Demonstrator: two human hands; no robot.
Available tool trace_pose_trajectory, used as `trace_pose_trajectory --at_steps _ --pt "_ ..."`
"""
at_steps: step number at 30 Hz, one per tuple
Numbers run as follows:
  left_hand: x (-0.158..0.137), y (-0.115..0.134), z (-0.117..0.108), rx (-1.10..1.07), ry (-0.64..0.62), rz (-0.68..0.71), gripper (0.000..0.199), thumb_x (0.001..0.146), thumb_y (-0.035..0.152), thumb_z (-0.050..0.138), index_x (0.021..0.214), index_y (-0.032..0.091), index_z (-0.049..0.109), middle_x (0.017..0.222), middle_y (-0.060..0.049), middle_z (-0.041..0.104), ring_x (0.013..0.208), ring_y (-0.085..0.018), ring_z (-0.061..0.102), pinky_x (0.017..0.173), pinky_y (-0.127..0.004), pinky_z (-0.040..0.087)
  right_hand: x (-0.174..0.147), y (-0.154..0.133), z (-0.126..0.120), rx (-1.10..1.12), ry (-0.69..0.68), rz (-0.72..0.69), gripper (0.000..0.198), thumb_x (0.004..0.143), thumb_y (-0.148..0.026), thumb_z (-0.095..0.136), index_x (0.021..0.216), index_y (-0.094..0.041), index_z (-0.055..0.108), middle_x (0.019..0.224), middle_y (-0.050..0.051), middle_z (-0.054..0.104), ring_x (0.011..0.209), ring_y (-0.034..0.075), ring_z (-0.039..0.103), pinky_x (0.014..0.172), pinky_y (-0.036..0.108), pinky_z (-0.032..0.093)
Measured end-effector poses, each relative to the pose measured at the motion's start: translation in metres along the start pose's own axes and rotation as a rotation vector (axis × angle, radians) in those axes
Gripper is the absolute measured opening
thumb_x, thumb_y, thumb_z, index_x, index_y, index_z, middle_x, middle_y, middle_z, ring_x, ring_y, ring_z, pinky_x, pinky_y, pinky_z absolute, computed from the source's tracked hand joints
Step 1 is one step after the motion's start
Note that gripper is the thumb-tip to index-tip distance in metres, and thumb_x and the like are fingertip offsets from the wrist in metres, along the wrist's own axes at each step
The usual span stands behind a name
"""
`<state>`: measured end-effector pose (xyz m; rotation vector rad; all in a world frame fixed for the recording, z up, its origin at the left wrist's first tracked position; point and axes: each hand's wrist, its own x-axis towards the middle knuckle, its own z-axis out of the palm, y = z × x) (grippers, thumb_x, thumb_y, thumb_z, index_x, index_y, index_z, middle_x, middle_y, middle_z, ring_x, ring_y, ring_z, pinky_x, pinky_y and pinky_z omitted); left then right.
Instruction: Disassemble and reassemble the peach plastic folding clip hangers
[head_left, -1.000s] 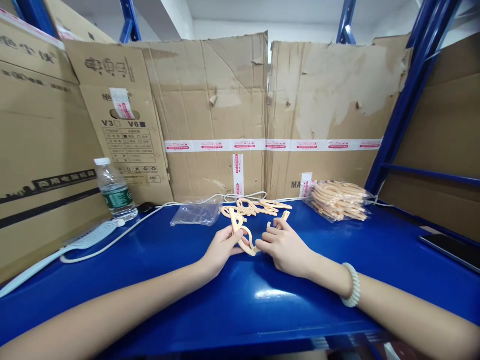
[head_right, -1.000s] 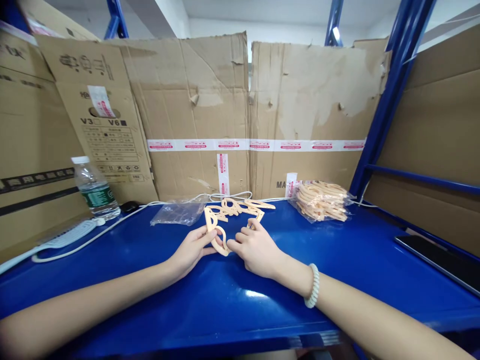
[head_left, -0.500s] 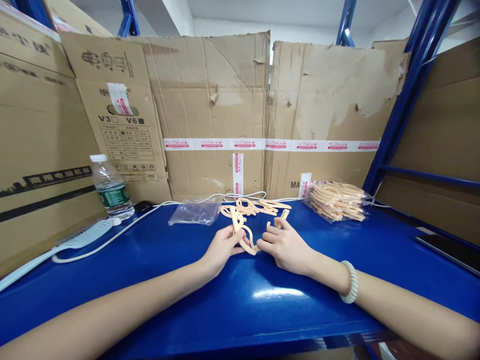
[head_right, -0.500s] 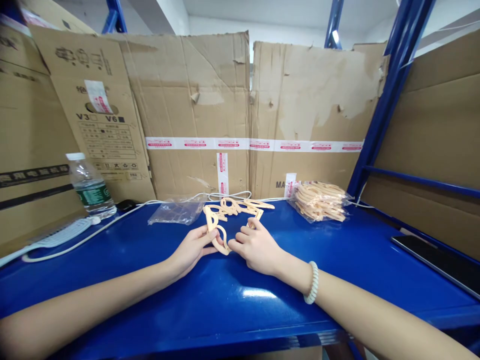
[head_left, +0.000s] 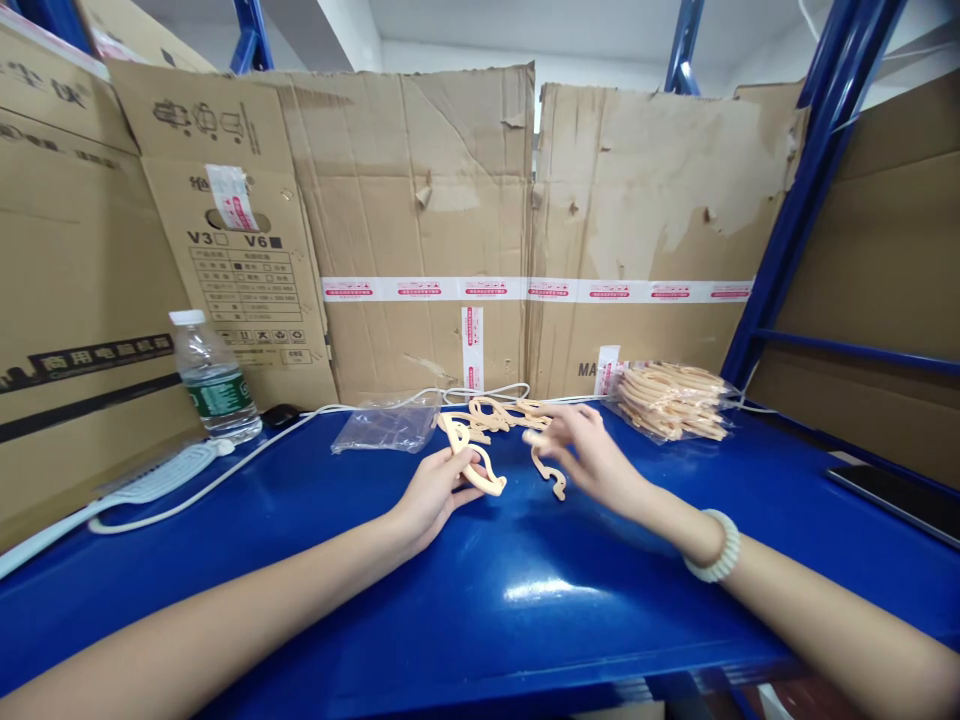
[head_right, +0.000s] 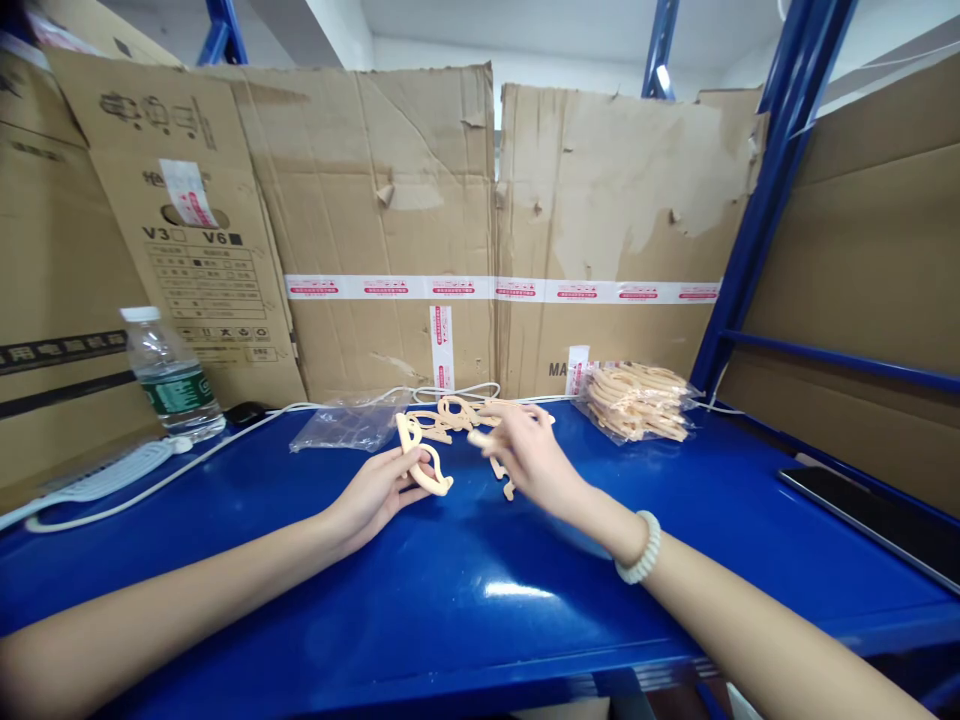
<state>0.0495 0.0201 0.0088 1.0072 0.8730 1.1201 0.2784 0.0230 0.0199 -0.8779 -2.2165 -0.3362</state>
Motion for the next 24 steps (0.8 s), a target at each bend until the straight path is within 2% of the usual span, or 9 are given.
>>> trace_pose_trajectory --at_steps 2,4,8,11,14,18,21,24 --pt "0.0 0.002 -0.001 0.003 -0.006 -0.029 0.017 0.091 0.018 0.06 0.075 0.013 0.06 0.073 -0.007 0.069 0.075 -0.021 0.072 0.082 -0.038 0.056 0.003 0.006 -0.009 0.028 0.035 0.036 0.017 0.096 -0.016 0.044 0.11 -0.021 0.054 0.095 0.007 0.067 0.097 0.024 0.058 0.1 0.05 0.031" --pt "-0.001 0.004 -0.001 0.015 -0.021 -0.055 0.017 0.092 0.017 0.057 0.076 0.012 0.061 0.072 -0.009 0.069 0.074 -0.022 0.072 0.079 -0.037 0.057 0.006 0.006 -0.014 0.058 0.005 0.005 0.013 0.097 -0.017 0.046 0.1 -0.021 0.058 0.098 0.008 0.066 0.102 0.024 0.056 0.101 0.049 0.034" --pt "-0.003 0.005 0.0 0.035 -0.007 -0.051 0.019 0.094 0.015 0.052 0.077 0.012 0.061 0.067 -0.006 0.067 0.07 -0.02 0.072 0.064 -0.027 0.057 0.007 -0.004 -0.012 0.26 -0.261 -0.118 0.016 0.096 -0.014 0.048 0.094 -0.018 0.063 0.109 0.01 0.062 0.11 0.021 0.053 0.099 0.04 0.042" --pt "-0.004 0.006 0.0 0.048 -0.002 -0.058 0.021 0.094 0.016 0.05 0.075 0.012 0.06 0.063 -0.004 0.064 0.067 -0.02 0.071 0.057 -0.024 0.056 0.003 -0.007 -0.005 0.353 -0.385 -0.112 0.023 0.095 -0.01 0.047 0.094 -0.017 0.069 0.113 0.012 0.058 0.113 0.02 0.053 0.099 0.038 0.044" --pt "-0.006 0.007 -0.002 0.047 -0.009 -0.063 0.022 0.093 0.015 0.05 0.075 0.011 0.06 0.061 -0.004 0.062 0.064 -0.02 0.071 0.056 -0.026 0.056 0.001 -0.003 -0.003 0.369 -0.429 -0.101 0.024 0.093 -0.009 0.051 0.097 -0.019 0.072 0.113 0.011 0.059 0.113 0.02 0.055 0.1 0.036 0.045" --pt "-0.012 0.006 -0.009 0.032 -0.013 -0.033 0.021 0.093 0.016 0.05 0.077 0.011 0.061 0.061 -0.002 0.06 0.061 -0.018 0.068 0.058 -0.027 0.058 0.004 0.01 -0.014 0.373 -0.404 -0.017 0.031 0.094 -0.01 0.05 0.121 -0.018 0.062 0.118 0.011 0.062 0.111 0.02 0.057 0.098 0.038 0.045" --pt "-0.014 0.004 -0.012 0.025 -0.018 -0.012 0.021 0.094 0.017 0.05 0.077 0.011 0.062 0.061 -0.001 0.058 0.06 -0.016 0.066 0.062 -0.03 0.06 0.007 0.017 -0.023 0.355 -0.465 0.026 0.026 0.089 -0.021 0.067 0.114 -0.017 0.064 0.111 0.009 0.067 0.102 0.022 0.061 0.092 0.036 0.048" --pt "-0.014 0.004 -0.012 0.026 -0.016 0.001 0.02 0.093 0.016 0.051 0.077 0.011 0.061 0.062 -0.001 0.058 0.061 -0.016 0.066 0.064 -0.032 0.061 0.006 0.021 -0.023 0.329 -0.566 0.008 0.025 0.082 -0.028 0.076 0.103 -0.017 0.069 0.102 0.007 0.069 0.095 0.022 0.064 0.088 0.034 0.049"
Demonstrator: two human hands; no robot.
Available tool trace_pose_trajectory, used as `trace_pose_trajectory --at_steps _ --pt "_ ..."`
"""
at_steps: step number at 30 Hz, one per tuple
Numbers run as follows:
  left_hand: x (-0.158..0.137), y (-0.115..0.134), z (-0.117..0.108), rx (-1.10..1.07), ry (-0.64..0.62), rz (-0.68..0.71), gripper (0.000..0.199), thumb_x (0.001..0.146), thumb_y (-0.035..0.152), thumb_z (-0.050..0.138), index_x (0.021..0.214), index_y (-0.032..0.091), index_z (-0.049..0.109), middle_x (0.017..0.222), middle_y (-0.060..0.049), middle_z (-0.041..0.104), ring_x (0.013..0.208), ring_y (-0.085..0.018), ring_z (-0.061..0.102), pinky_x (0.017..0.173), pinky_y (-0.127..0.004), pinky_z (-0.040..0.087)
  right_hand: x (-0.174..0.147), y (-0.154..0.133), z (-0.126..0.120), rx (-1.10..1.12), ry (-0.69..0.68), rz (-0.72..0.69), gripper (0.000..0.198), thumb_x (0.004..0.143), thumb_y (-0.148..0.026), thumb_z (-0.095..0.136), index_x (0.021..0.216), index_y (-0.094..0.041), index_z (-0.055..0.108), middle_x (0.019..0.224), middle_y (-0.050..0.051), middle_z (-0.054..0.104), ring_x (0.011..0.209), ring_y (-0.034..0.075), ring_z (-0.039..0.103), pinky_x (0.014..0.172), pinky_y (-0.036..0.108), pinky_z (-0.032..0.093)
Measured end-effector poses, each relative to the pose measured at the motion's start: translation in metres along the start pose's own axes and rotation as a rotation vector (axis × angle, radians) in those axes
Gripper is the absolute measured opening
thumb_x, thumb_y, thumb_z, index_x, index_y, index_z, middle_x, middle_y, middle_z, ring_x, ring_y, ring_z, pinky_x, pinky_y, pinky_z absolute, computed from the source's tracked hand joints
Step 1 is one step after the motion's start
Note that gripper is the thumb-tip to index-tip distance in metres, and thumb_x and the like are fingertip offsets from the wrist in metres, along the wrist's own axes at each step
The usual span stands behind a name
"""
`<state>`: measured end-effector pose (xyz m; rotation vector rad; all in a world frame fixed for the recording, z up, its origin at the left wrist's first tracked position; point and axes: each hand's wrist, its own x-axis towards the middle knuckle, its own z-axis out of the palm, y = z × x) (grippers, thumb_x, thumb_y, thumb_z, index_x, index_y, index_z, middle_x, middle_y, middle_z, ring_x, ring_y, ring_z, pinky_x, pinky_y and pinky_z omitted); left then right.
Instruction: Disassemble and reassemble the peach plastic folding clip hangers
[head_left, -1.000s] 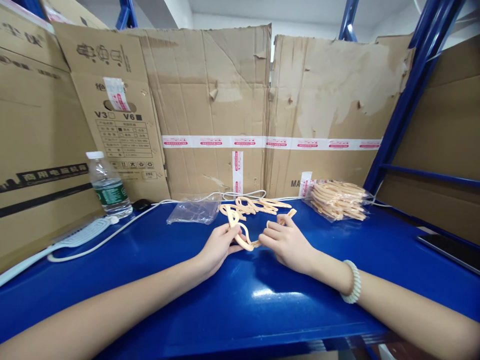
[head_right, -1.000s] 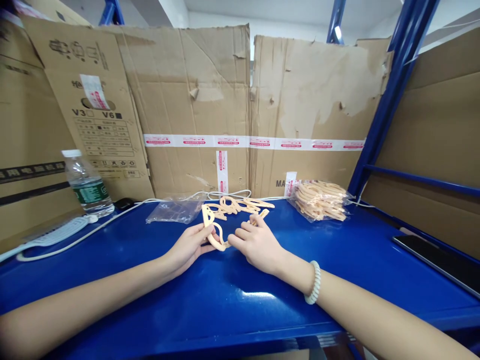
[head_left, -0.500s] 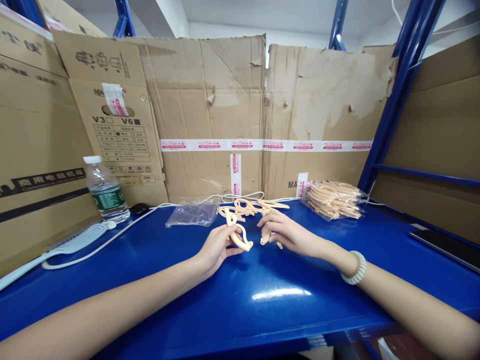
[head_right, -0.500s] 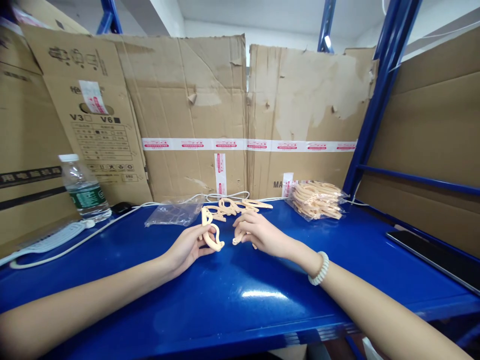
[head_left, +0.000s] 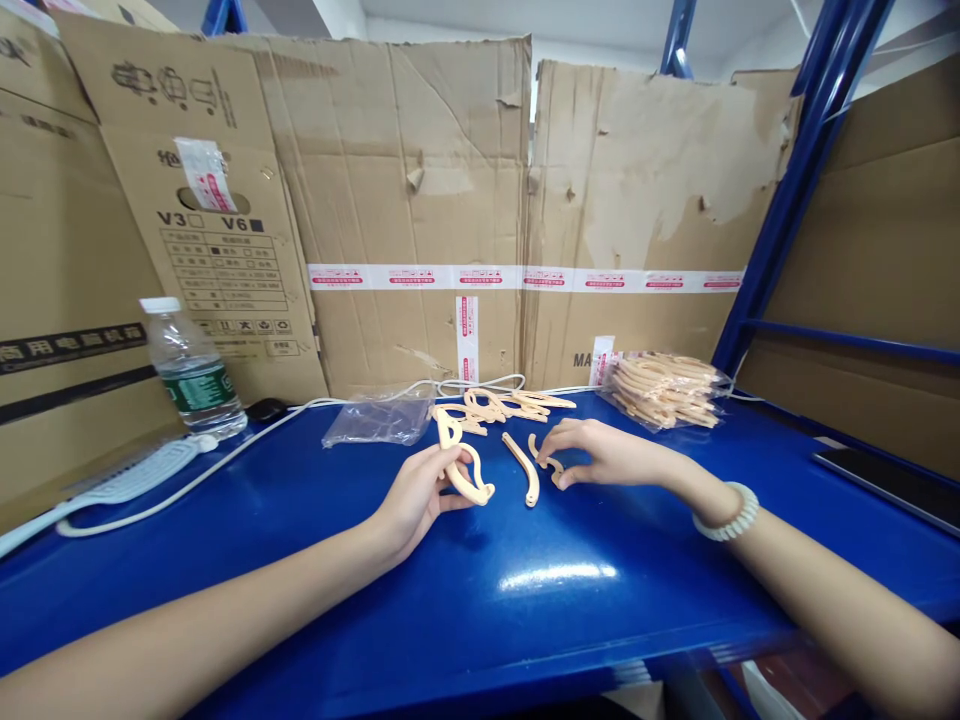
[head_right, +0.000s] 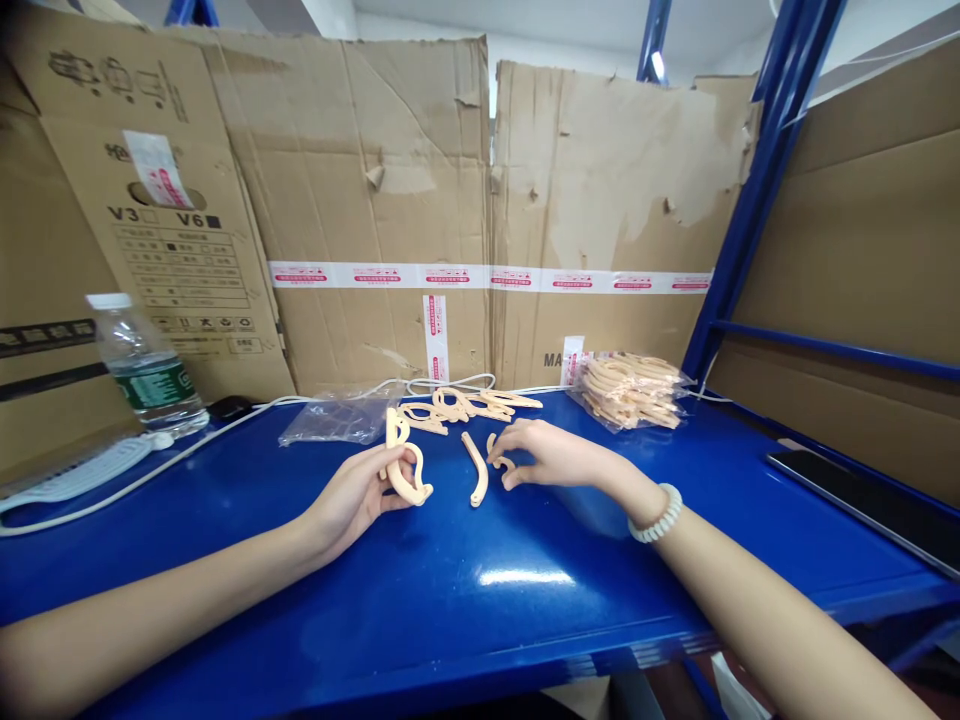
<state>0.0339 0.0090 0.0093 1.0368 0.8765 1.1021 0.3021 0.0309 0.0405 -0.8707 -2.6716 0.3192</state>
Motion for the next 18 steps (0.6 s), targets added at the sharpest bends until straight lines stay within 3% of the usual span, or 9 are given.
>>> trace_pose_trajectory --at_steps 7,9,12,15,18 --pt "-0.001 -0.001 0.0 0.022 -0.027 0.022 0.019 0.094 0.017 0.049 0.08 0.011 0.06 0.061 0.0 0.057 0.061 -0.017 0.067 0.065 -0.033 0.061 -0.003 0.014 0.002 -0.075 -0.033 0.048 0.012 0.082 -0.025 0.075 0.089 -0.016 0.071 0.091 0.005 0.068 0.079 0.018 0.064 0.075 0.03 0.051" --pt "-0.002 -0.002 -0.001 0.035 -0.038 0.039 0.017 0.094 0.018 0.049 0.083 0.011 0.06 0.063 0.0 0.057 0.062 -0.017 0.068 0.066 -0.033 0.061 -0.006 0.013 0.0 -0.11 -0.003 0.071 0.007 0.088 -0.023 0.067 0.09 -0.016 0.07 0.091 0.006 0.068 0.081 0.019 0.064 0.076 0.031 0.051" --pt "-0.002 -0.005 -0.002 0.075 -0.056 0.068 0.015 0.095 0.02 0.049 0.094 0.011 0.061 0.064 0.001 0.056 0.061 -0.016 0.067 0.064 -0.032 0.062 -0.004 -0.004 0.003 -0.178 0.143 0.11 0.022 0.098 -0.019 0.046 0.106 -0.016 0.067 0.104 0.011 0.067 0.097 0.023 0.062 0.086 0.038 0.049" --pt "-0.003 -0.006 -0.001 0.142 -0.106 0.108 0.023 0.093 0.027 0.054 0.11 0.012 0.059 0.068 0.001 0.059 0.062 -0.017 0.067 0.061 -0.032 0.062 0.003 -0.034 0.016 -0.224 0.301 -0.061 0.03 0.099 -0.016 0.041 0.124 -0.016 0.057 0.12 0.013 0.063 0.111 0.023 0.056 0.094 0.04 0.046" --pt "-0.008 -0.008 0.001 0.221 -0.186 0.156 0.033 0.087 0.039 0.064 0.106 0.013 0.059 0.077 -0.003 0.065 0.064 -0.019 0.069 0.06 -0.032 0.061 0.009 -0.06 0.034 -0.341 0.225 -0.309 0.035 0.097 -0.009 0.039 0.129 -0.014 0.054 0.127 0.013 0.061 0.116 0.025 0.051 0.1 0.043 0.042"
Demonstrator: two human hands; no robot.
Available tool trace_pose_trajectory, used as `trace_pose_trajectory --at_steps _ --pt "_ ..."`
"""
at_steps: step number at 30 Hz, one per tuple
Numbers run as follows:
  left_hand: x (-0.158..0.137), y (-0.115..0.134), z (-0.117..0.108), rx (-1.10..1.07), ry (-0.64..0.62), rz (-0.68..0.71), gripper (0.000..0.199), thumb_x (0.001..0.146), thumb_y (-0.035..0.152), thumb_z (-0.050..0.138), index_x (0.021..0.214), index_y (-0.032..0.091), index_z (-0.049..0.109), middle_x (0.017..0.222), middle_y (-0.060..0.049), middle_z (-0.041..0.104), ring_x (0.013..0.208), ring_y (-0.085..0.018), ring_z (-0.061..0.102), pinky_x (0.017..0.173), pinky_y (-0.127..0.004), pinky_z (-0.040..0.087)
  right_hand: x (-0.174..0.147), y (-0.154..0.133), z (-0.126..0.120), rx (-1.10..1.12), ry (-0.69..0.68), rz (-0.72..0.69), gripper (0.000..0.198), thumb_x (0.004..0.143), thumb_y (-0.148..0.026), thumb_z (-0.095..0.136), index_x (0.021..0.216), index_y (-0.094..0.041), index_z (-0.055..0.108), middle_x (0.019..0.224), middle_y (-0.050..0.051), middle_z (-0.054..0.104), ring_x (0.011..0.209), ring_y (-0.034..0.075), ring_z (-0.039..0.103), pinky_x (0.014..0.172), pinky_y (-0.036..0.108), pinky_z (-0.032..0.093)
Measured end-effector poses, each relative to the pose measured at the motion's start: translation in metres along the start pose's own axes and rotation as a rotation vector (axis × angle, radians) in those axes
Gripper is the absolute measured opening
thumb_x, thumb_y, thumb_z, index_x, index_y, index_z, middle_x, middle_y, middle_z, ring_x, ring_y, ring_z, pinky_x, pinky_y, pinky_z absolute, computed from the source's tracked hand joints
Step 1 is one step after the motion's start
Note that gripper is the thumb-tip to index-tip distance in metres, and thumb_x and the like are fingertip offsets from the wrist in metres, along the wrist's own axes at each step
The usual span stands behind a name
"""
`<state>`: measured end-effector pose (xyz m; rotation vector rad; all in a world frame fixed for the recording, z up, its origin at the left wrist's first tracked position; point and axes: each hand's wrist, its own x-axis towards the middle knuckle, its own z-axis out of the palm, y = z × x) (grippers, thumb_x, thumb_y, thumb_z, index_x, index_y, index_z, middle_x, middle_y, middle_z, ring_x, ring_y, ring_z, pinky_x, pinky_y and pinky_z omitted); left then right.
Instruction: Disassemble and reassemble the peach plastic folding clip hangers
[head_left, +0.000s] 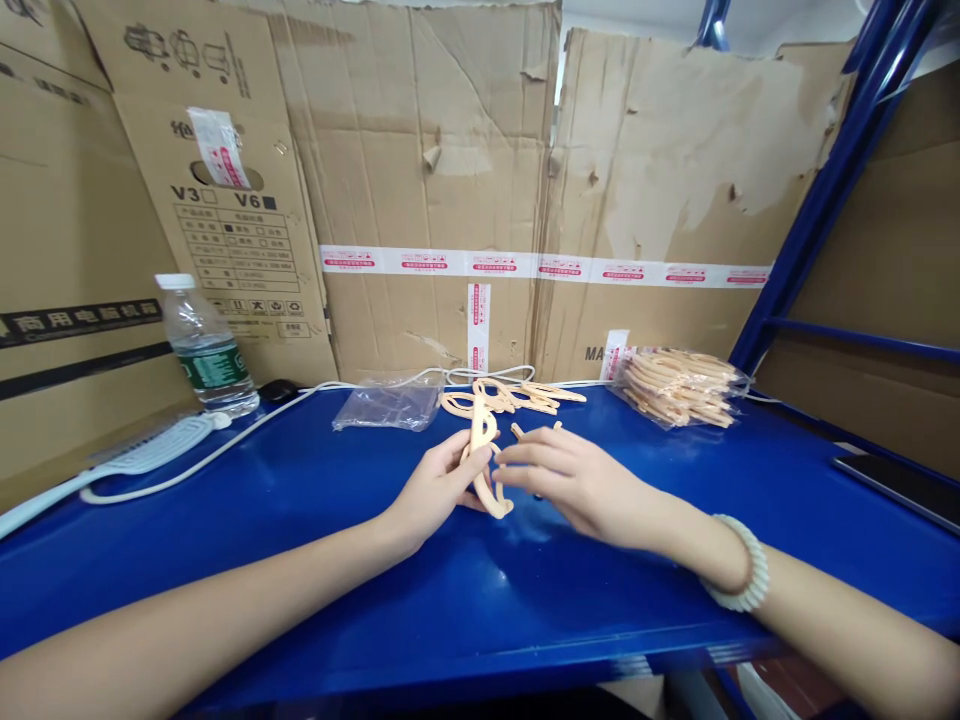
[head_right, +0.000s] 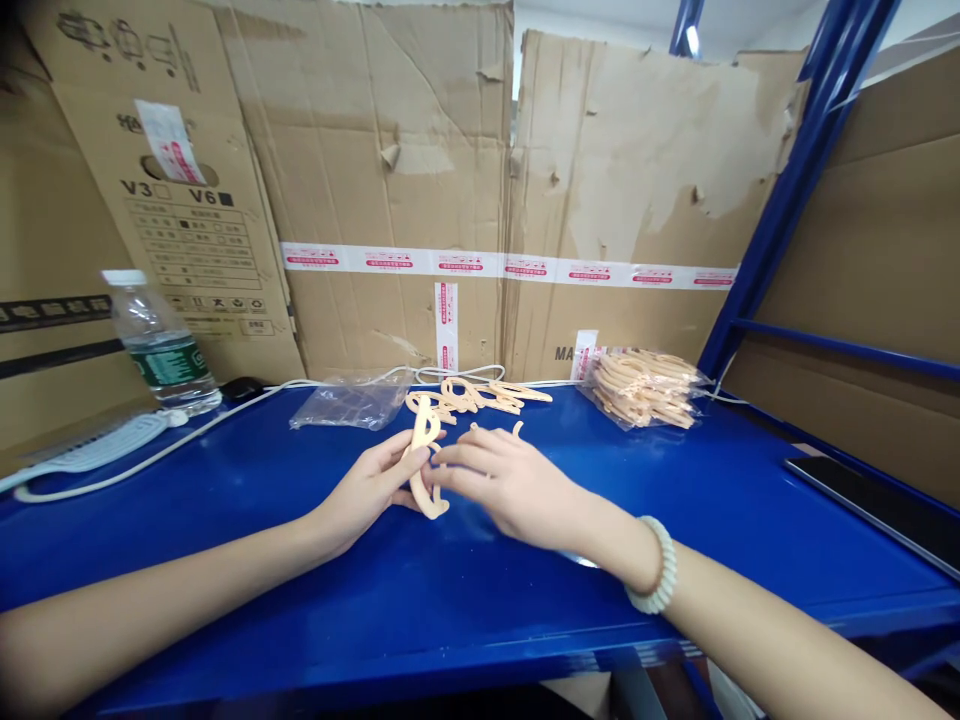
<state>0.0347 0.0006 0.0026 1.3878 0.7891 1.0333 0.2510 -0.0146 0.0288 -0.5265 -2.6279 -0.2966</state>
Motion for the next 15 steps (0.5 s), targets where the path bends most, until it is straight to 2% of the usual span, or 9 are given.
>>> trace_pose_trajectory --at_steps 3,7,10,12,15 --pt "-0.004 -0.001 0.001 0.076 -0.04 0.054 0.039 0.082 0.049 0.068 0.096 0.014 0.058 0.073 -0.001 0.063 0.062 -0.019 0.067 0.058 -0.031 0.06 0.002 -0.011 0.008 -0.102 -0.051 -0.054 0.034 0.096 -0.009 0.039 0.124 -0.013 0.058 0.122 0.012 0.064 0.112 0.028 0.051 0.099 0.049 0.04" --pt "-0.004 -0.003 -0.003 0.168 0.007 0.142 0.036 0.086 0.051 0.061 0.092 0.016 0.056 0.067 0.003 0.057 0.059 -0.016 0.062 0.058 -0.029 0.059 -0.004 -0.011 0.008 -0.007 -0.023 0.005 0.031 0.094 -0.009 0.042 0.118 -0.015 0.061 0.116 0.013 0.064 0.103 0.025 0.055 0.096 0.047 0.043" --pt "0.0 -0.001 -0.008 0.256 0.053 0.214 0.033 0.091 0.048 0.055 0.099 0.016 0.059 0.067 0.003 0.055 0.059 -0.014 0.058 0.057 -0.026 0.055 -0.004 -0.011 0.007 0.264 0.155 0.196 0.03 0.096 -0.013 0.044 0.118 -0.02 0.062 0.129 0.012 0.056 0.116 0.023 0.052 0.102 0.044 0.041" --pt "0.001 0.004 -0.011 0.337 0.066 0.27 0.03 0.091 0.043 0.057 0.101 0.016 0.064 0.07 0.001 0.058 0.063 -0.014 0.057 0.058 -0.023 0.051 -0.003 -0.01 0.007 0.519 0.258 0.342 0.03 0.097 -0.02 0.05 0.124 -0.025 0.06 0.14 0.01 0.048 0.13 0.023 0.044 0.106 0.043 0.039" --pt "-0.002 0.012 -0.013 0.464 0.038 0.348 0.024 0.089 0.035 0.061 0.103 0.018 0.071 0.086 -0.002 0.066 0.079 -0.017 0.059 0.061 -0.021 0.045 0.0 -0.006 0.009 0.887 0.25 0.457 0.035 0.095 -0.032 0.058 0.13 -0.028 0.059 0.146 0.007 0.046 0.135 0.025 0.042 0.107 0.043 0.04"
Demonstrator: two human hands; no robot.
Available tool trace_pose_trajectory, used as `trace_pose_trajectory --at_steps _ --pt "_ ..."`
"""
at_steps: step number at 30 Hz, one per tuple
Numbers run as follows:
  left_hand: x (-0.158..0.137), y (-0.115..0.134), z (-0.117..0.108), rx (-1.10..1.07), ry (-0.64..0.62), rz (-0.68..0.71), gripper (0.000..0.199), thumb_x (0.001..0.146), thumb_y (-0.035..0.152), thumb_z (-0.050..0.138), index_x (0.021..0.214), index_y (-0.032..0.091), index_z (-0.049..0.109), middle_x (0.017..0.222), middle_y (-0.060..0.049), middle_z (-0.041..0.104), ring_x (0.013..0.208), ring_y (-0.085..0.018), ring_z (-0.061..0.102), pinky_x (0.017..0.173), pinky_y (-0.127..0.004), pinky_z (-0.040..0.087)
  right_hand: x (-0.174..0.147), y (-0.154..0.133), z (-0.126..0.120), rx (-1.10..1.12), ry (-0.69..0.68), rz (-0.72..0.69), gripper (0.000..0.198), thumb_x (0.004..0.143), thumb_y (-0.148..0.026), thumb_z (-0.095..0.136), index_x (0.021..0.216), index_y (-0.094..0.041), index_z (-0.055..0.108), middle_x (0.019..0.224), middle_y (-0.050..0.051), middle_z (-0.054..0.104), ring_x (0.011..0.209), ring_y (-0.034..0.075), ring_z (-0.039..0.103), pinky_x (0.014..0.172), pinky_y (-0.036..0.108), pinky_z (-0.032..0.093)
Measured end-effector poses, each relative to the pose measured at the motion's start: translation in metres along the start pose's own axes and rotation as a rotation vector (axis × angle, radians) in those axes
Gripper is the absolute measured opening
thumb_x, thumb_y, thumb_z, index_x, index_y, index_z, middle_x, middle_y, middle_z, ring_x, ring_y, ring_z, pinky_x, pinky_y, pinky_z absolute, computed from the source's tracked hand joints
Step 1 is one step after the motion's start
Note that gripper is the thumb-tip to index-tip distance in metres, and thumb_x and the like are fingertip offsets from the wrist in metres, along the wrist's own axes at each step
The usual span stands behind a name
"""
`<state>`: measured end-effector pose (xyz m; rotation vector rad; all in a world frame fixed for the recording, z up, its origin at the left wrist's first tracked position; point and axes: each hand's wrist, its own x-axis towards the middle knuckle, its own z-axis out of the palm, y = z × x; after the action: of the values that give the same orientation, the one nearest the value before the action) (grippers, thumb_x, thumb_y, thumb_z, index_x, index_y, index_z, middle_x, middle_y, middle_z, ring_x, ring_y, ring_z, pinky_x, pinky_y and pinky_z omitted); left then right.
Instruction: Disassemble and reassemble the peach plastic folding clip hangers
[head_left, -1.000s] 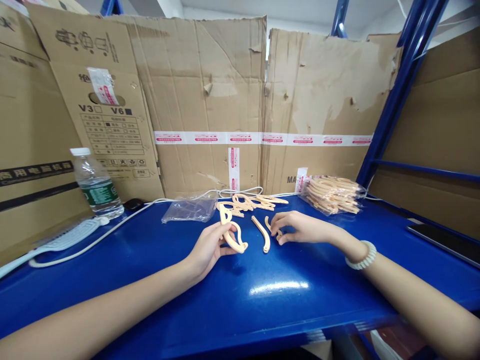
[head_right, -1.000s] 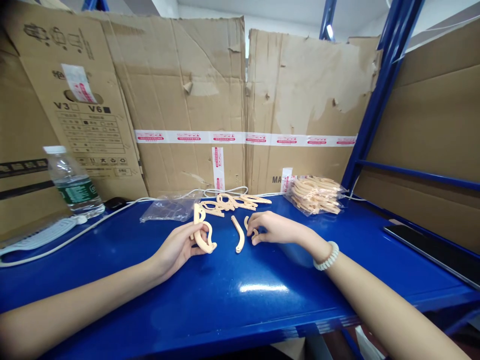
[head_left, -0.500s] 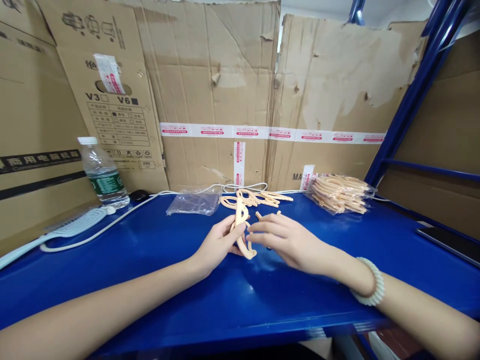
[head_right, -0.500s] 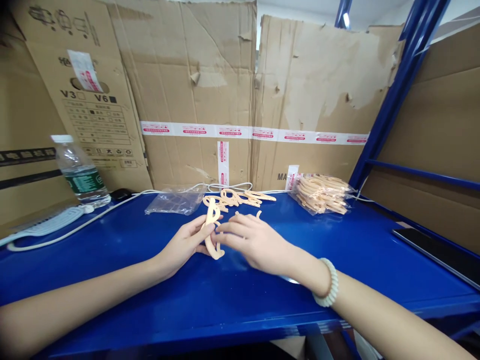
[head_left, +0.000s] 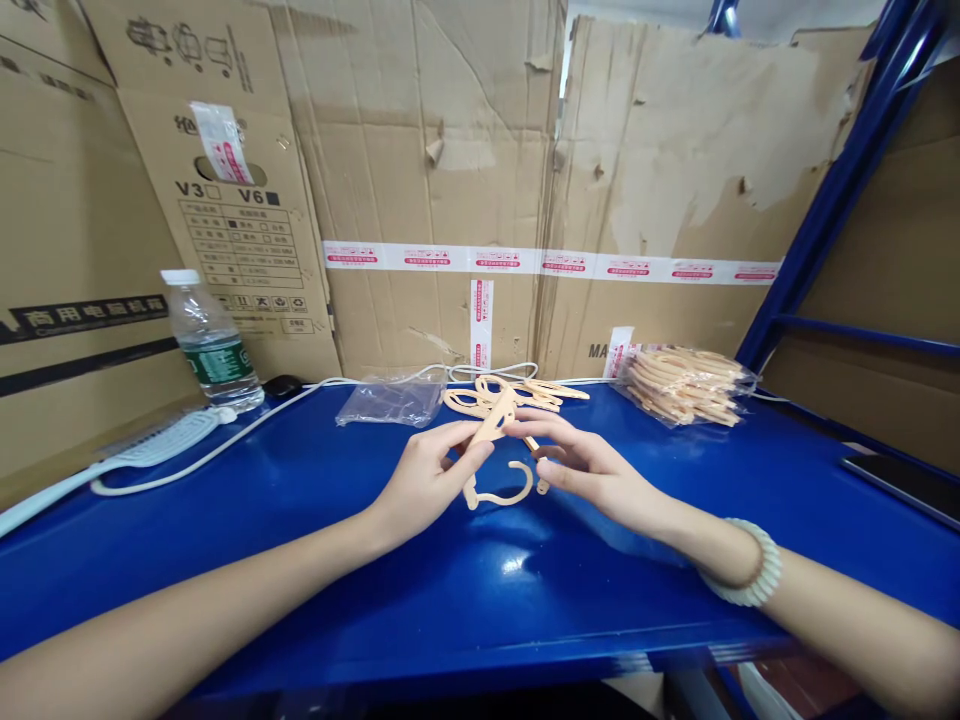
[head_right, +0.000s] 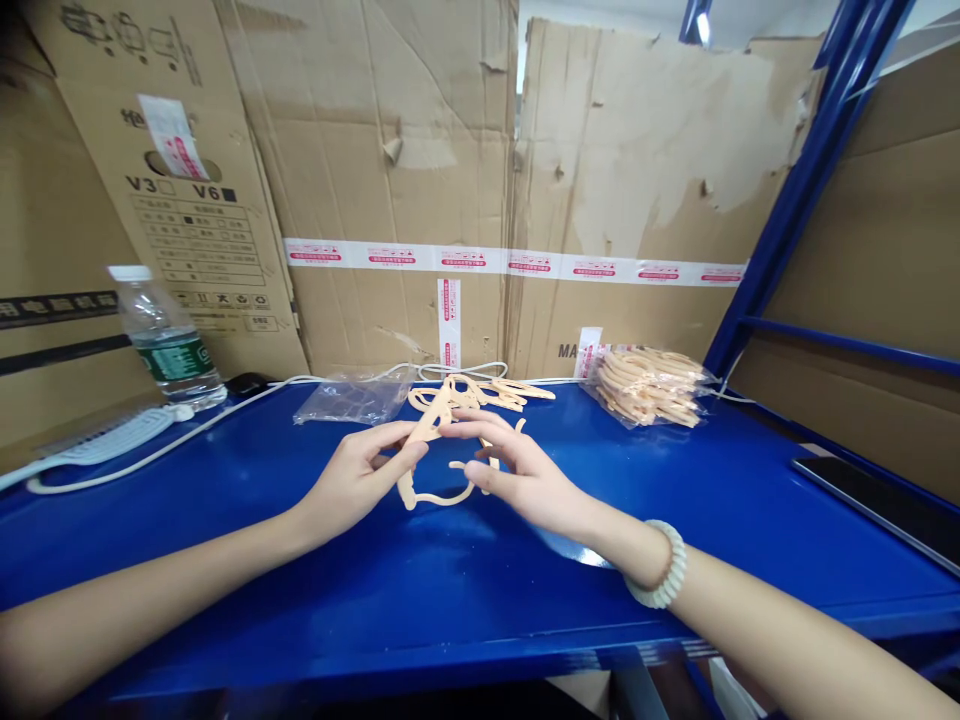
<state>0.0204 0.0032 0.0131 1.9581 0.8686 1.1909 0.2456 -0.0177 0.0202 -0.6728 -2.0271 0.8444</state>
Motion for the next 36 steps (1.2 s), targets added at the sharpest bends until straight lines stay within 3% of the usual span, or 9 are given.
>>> trace_pose_trajectory --at_steps 4,7,10,12,14,18,24,32,36 --pt "-0.002 0.006 -0.002 0.262 -0.061 0.134 0.025 0.094 0.033 0.053 0.103 0.02 0.073 0.085 -0.003 0.066 0.075 -0.017 0.059 0.06 -0.022 0.043 0.003 0.005 -0.003 0.212 -0.004 0.093 0.031 0.094 -0.039 0.059 0.12 -0.025 0.066 0.129 0.007 0.062 0.12 0.024 0.057 0.104 0.044 0.043" --pt "-0.001 0.004 -0.004 0.403 -0.033 0.182 0.027 0.097 0.031 0.048 0.106 0.019 0.071 0.087 -0.004 0.068 0.074 -0.017 0.062 0.062 -0.023 0.045 0.003 0.009 -0.005 0.259 0.142 0.138 0.027 0.087 -0.04 0.069 0.107 -0.022 0.068 0.116 0.007 0.068 0.109 0.023 0.063 0.096 0.039 0.049" --pt "0.0 -0.002 -0.006 0.523 -0.005 0.234 0.03 0.099 0.028 0.044 0.116 0.018 0.066 0.099 -0.007 0.07 0.085 -0.02 0.064 0.073 -0.026 0.047 0.004 0.014 -0.006 0.315 0.242 0.205 0.035 0.078 -0.041 0.078 0.101 -0.022 0.058 0.096 0.003 0.069 0.082 0.018 0.069 0.076 0.033 0.055" --pt "0.0 -0.005 -0.006 0.583 -0.025 0.265 0.031 0.099 0.026 0.042 0.121 0.019 0.064 0.107 -0.008 0.069 0.093 -0.022 0.064 0.081 -0.028 0.046 0.004 0.017 -0.005 0.341 0.178 0.276 0.042 0.079 -0.047 0.076 0.103 -0.022 0.052 0.081 -0.001 0.067 0.062 0.014 0.066 0.062 0.029 0.054" --pt "-0.001 -0.008 -0.005 0.661 -0.066 0.295 0.031 0.099 0.026 0.042 0.121 0.02 0.063 0.105 -0.009 0.068 0.09 -0.022 0.064 0.077 -0.029 0.045 0.004 0.019 -0.001 0.342 0.069 0.351 0.045 0.08 -0.053 0.071 0.102 -0.019 0.052 0.072 -0.001 0.067 0.052 0.011 0.06 0.055 0.024 0.048" --pt "-0.005 -0.009 -0.001 0.802 -0.169 0.367 0.027 0.096 0.026 0.044 0.106 0.019 0.068 0.082 -0.007 0.065 0.068 -0.02 0.059 0.054 -0.027 0.03 0.003 0.019 0.008 0.338 -0.075 0.416 0.047 0.079 -0.06 0.069 0.086 -0.014 0.059 0.066 0.003 0.069 0.047 0.008 0.054 0.049 0.021 0.042" --pt "-0.007 -0.004 0.004 0.86 -0.247 0.406 0.023 0.094 0.02 0.042 0.088 0.016 0.063 0.069 -0.005 0.055 0.053 -0.016 0.046 0.048 -0.03 0.011 0.002 0.009 0.011 0.3 -0.177 0.464 0.045 0.083 -0.059 0.062 0.082 -0.014 0.061 0.06 0.002 0.068 0.036 0.008 0.052 0.037 0.019 0.036" --pt "-0.007 0.008 0.004 0.757 -0.224 0.316 0.024 0.094 0.031 0.047 0.075 0.018 0.055 0.062 -0.003 0.047 0.048 -0.014 0.037 0.05 -0.029 0.01 -0.006 -0.002 0.016 -0.045 -0.043 0.271 0.039 0.092 -0.052 0.055 0.077 -0.016 0.061 0.056 0.0 0.064 0.035 0.008 0.052 0.039 0.019 0.037" --pt "-0.006 0.009 0.006 0.646 -0.173 0.218 0.023 0.092 0.029 0.049 0.072 0.019 0.053 0.052 0.002 0.04 0.042 -0.013 0.029 0.05 -0.027 0.013 -0.009 -0.004 0.015 -0.412 -0.03 -0.033 0.039 0.098 -0.045 0.045 0.075 -0.018 0.063 0.053 0.0 0.058 0.04 0.009 0.049 0.045 0.022 0.037"
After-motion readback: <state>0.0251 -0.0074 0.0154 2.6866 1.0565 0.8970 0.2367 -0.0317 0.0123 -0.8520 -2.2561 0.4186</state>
